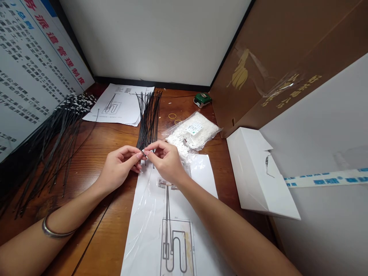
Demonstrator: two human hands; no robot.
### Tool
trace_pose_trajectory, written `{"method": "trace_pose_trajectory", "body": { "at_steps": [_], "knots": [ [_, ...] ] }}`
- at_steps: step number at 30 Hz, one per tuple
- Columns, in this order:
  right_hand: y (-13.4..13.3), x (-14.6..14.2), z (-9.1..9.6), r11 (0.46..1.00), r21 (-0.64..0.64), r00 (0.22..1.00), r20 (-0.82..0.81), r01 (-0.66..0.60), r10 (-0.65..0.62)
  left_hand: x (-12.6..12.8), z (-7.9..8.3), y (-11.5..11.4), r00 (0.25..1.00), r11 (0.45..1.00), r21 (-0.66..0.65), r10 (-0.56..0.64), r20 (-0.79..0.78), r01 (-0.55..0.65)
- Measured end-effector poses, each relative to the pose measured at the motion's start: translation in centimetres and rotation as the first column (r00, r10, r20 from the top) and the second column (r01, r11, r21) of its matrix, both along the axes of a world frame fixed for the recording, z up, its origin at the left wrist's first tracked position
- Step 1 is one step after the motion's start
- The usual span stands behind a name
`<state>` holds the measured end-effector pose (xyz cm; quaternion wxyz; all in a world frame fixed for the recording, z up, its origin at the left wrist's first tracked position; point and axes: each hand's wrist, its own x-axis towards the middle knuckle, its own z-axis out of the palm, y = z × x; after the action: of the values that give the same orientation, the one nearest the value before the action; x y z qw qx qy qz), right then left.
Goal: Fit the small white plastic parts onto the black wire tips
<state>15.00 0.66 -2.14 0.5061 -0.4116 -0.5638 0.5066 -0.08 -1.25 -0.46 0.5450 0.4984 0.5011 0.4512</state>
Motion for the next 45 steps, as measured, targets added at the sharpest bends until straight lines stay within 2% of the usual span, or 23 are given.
{"method": "trace_pose_trajectory", "body": {
  "at_steps": [4,15,23,45],
  "knots": [
    [0.12,-0.04,-0.16,1.000,0.006,0.999,0.022,0.026,-0.026,-0.04,-0.11,-0.01,1.000,1.000,-0.003,0.012,0.007,-0.012],
    [0.28,0.09,-0.32,1.000,-0.009,1.000,0.025,-0.006,0.006,-0.03,-0.13,0.05,1.000,1.000,-0.016,0.003,0.018,-0.003],
    [0.38,0.06,-0.33,0.998,-0.064,1.000,-0.008,-0.011,0.010,-0.09,-0.18,0.07,1.000,1.000,-0.008,0.002,0.005,-0.002],
    [0.40,0.12,-0.45,0.999,-0.052,0.996,0.094,0.003,0.002,-0.08,-0.28,0.03,1.000,1.000,-0.018,0.009,0.016,-0.008]
  ]
}}
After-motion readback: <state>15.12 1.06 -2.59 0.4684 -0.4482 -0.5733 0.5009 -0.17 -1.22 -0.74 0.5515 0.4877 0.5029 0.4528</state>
